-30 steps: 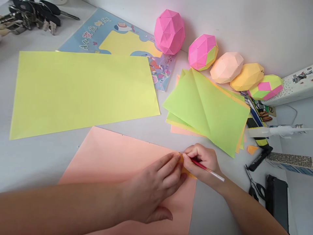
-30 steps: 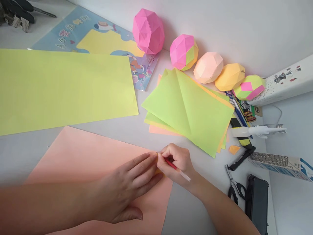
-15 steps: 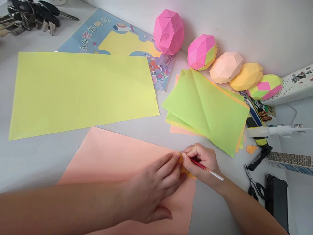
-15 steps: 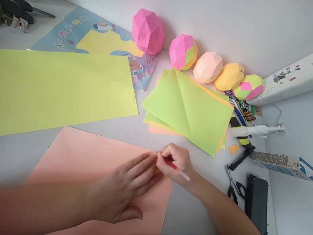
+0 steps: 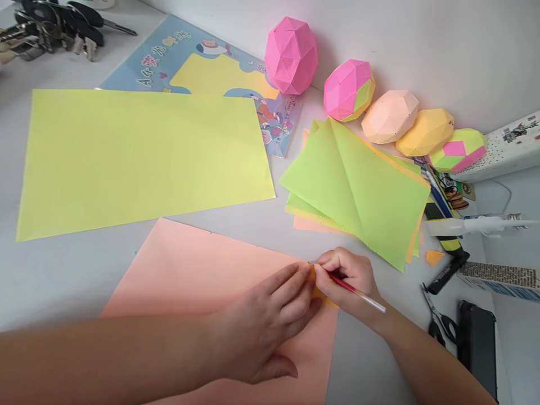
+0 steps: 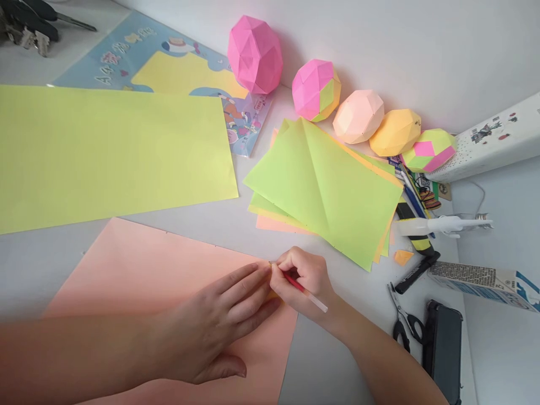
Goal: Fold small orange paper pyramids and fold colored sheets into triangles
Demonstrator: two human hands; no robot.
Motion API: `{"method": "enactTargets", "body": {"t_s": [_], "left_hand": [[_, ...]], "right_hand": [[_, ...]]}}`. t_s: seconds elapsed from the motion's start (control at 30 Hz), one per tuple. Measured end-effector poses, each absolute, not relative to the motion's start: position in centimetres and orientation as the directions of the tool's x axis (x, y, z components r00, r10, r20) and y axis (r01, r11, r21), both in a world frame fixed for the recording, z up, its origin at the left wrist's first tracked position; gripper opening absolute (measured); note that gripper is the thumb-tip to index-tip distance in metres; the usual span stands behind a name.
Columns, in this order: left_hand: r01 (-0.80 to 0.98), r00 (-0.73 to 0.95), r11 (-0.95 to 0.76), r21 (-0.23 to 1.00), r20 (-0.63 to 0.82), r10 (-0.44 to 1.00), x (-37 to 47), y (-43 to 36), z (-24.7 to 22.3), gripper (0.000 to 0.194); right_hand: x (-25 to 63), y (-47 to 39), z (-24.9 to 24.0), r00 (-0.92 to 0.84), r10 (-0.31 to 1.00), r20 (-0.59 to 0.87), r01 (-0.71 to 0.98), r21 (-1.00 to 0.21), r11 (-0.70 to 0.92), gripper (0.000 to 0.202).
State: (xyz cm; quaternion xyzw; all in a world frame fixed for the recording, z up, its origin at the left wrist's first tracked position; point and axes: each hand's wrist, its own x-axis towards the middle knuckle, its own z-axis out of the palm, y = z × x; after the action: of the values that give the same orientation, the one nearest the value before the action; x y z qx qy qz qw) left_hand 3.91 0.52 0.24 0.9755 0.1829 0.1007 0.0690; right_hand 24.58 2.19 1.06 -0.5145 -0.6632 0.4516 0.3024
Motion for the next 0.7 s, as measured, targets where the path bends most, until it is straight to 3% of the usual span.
{"method": "enactTargets", "body": {"t_s": [0.57,0.7], "left_hand": [[0.338,0.916,-0.923,0.181,0.161,0.367,3.94,0.5,0.14,0.081],[0.334,0.915,-0.925,0.183,0.173,0.364,3.87,0.53,0.11,0.081]], "right_hand": [[24.41,2.41,1.29,-0.289,0.956,-0.058,0.407,-0.911,0.067,0.022],[24.56,2.46,1.23,-0.274,0.956,-0.103,0.362,-0.932,0.003,0.023]]}}
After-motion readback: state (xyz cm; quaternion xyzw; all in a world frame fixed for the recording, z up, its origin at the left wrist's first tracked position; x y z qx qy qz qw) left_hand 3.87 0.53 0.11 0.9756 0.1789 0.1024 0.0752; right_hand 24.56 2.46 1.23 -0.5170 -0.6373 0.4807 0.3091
